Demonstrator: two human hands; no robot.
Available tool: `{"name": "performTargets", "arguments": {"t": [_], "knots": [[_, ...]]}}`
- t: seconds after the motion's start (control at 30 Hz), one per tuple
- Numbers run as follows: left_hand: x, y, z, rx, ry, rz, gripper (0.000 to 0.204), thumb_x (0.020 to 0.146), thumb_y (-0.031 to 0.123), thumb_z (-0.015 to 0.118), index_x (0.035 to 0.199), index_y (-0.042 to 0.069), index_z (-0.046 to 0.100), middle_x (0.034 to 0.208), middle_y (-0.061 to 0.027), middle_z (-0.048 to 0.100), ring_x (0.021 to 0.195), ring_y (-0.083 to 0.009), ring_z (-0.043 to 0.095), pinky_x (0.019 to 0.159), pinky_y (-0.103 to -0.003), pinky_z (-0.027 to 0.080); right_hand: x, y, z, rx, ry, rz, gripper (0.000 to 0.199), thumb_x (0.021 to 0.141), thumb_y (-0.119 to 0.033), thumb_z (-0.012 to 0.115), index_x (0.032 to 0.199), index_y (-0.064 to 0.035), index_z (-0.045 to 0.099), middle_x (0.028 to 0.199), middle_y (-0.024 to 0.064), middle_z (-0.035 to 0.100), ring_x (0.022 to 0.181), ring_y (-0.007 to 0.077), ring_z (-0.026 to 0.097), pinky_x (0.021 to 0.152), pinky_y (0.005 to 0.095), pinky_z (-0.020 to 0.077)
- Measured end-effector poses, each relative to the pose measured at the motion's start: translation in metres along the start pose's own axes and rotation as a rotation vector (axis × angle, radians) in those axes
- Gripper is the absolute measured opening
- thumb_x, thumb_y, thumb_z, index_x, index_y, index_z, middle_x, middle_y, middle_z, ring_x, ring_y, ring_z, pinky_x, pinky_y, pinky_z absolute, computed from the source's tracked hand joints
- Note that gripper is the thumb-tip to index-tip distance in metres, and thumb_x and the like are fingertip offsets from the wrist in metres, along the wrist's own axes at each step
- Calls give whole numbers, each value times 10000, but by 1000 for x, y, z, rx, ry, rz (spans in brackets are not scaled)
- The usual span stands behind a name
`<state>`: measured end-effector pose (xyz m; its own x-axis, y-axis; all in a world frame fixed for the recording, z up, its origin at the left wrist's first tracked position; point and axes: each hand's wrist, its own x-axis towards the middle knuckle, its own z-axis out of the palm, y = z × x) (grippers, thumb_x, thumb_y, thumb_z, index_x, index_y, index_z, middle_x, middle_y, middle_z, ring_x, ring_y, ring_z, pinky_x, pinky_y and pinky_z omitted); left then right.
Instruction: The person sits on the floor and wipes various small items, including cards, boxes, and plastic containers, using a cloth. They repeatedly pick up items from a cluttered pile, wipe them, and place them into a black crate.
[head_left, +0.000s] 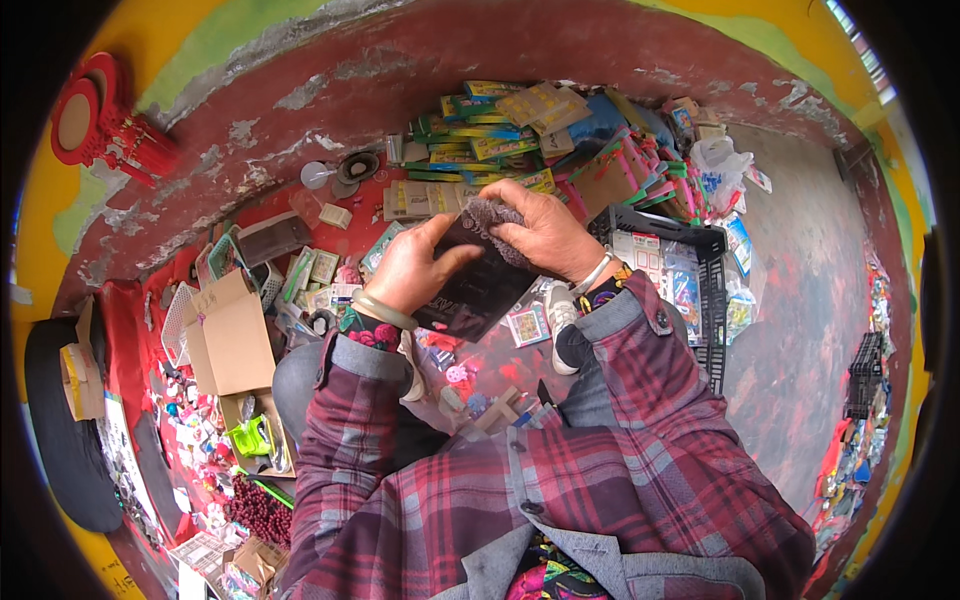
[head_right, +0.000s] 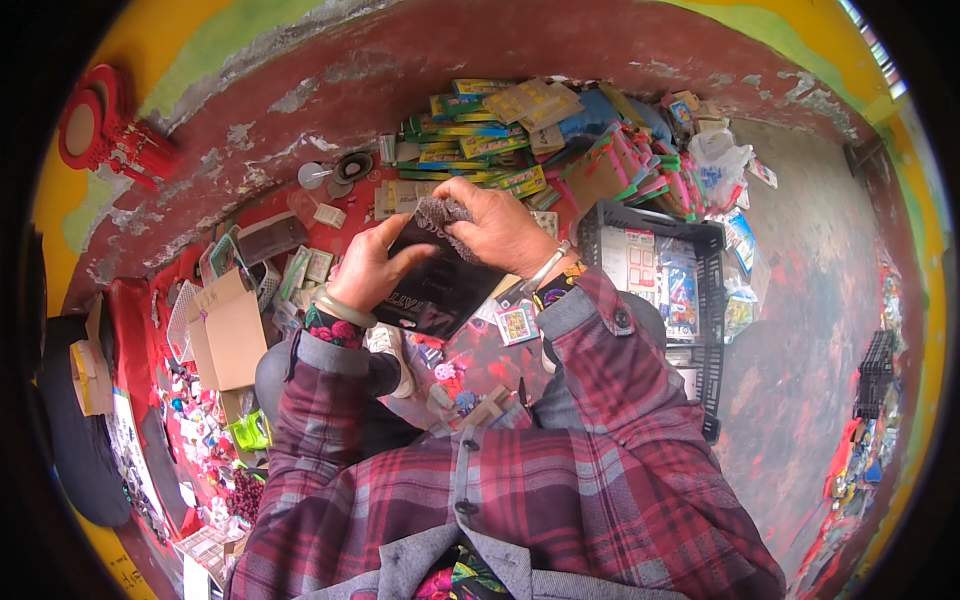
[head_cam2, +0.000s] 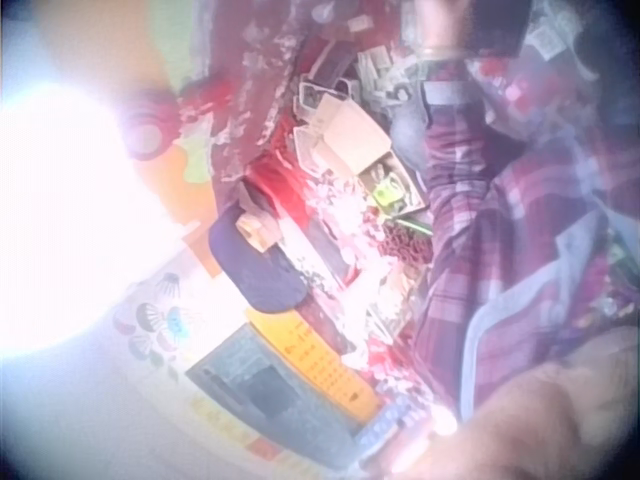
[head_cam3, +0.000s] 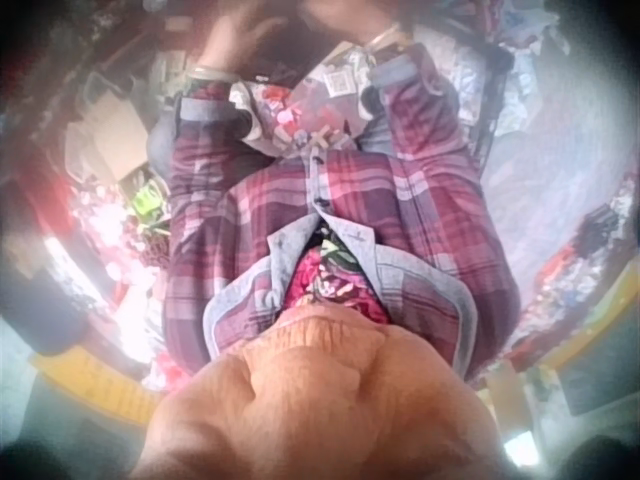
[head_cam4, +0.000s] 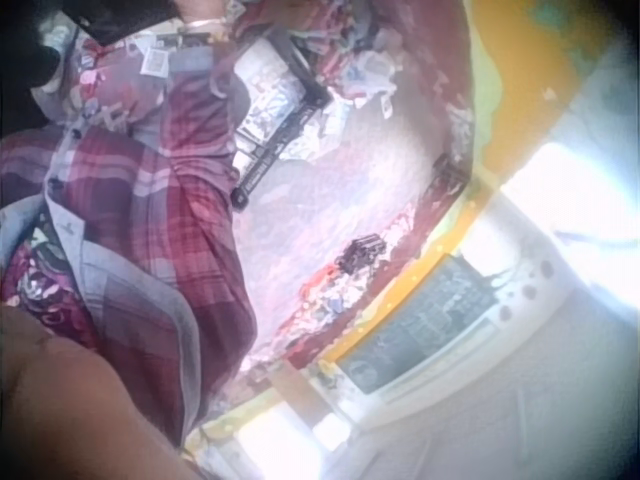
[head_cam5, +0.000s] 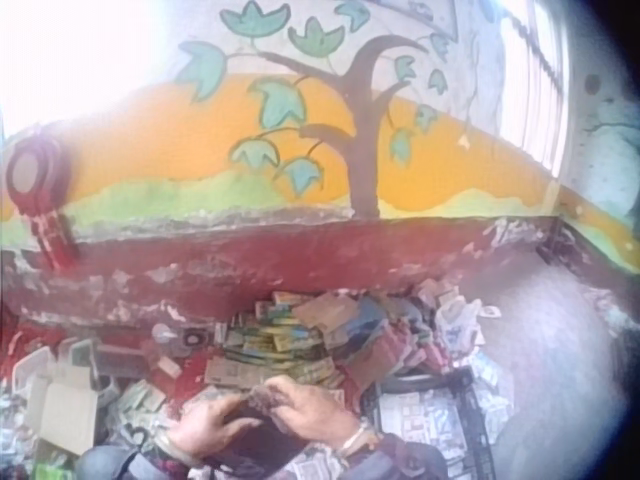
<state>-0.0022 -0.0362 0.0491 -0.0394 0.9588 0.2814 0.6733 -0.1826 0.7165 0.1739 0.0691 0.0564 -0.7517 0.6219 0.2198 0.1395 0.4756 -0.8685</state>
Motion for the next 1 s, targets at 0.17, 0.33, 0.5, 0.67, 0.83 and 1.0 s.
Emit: {"name": "performTargets", "arguments": {"t": [0.17, 0.33, 0.5, 0.67, 0.83, 1.0], "knots": [[-2, -6, 7, -401, -34, -229, 195, 887, 154, 575, 884, -39, 601, 630, -37, 545, 611, -77, 458, 561, -264, 409, 1, 7, 2, 58, -87, 10, 198, 786, -41, 568, 979, 2, 578, 799, 53, 609, 765, 103, 561, 703, 247, 447], [-4, -13, 9, -523, 63, -240, 158, 885, 125, 583, 856, -28, 611, 671, 48, 513, 639, -35, 418, 554, -219, 380, 3, 16, -3, 65, -143, 107, 164, 783, -60, 587, 930, 14, 588, 780, 42, 598, 735, 87, 535, 659, 247, 434], [-8, -29, -2, -717, 215, -210, 128, 876, 99, 594, 904, -16, 641, 760, 52, 588, 705, -20, 489, 615, -170, 401, 3, 7, -21, 122, -204, 186, 167, 768, -83, 619, 902, 14, 599, 749, 36, 586, 721, 94, 536, 652, 258, 432], [-8, -20, -15, -921, 250, -356, 134, 870, 121, 607, 911, -2, 643, 784, 44, 602, 704, -21, 498, 620, -169, 390, 0, 4, -43, 92, -259, 204, 201, 772, -115, 626, 912, 26, 594, 767, 39, 585, 717, 93, 521, 654, 253, 425], [-10, -21, -16, -984, 260, -374, 140, 874, 139, 603, 918, 12, 641, 809, 33, 619, 705, -27, 519, 631, -169, 405, -3, 11, -48, 137, -286, 196, 206, 791, -98, 607, 953, 27, 589, 815, 27, 593, 757, 84, 518, 679, 251, 425], [-9, -21, -16, -1152, 269, -433, 129, 882, 139, 586, 912, 27, 642, 831, -4, 642, 717, -57, 562, 642, -183, 434, -4, 22, -48, 234, -116, 202, 182, 772, -102, 623, 898, 27, 600, 760, 48, 609, 724, 93, 531, 655, 265, 429]]}}
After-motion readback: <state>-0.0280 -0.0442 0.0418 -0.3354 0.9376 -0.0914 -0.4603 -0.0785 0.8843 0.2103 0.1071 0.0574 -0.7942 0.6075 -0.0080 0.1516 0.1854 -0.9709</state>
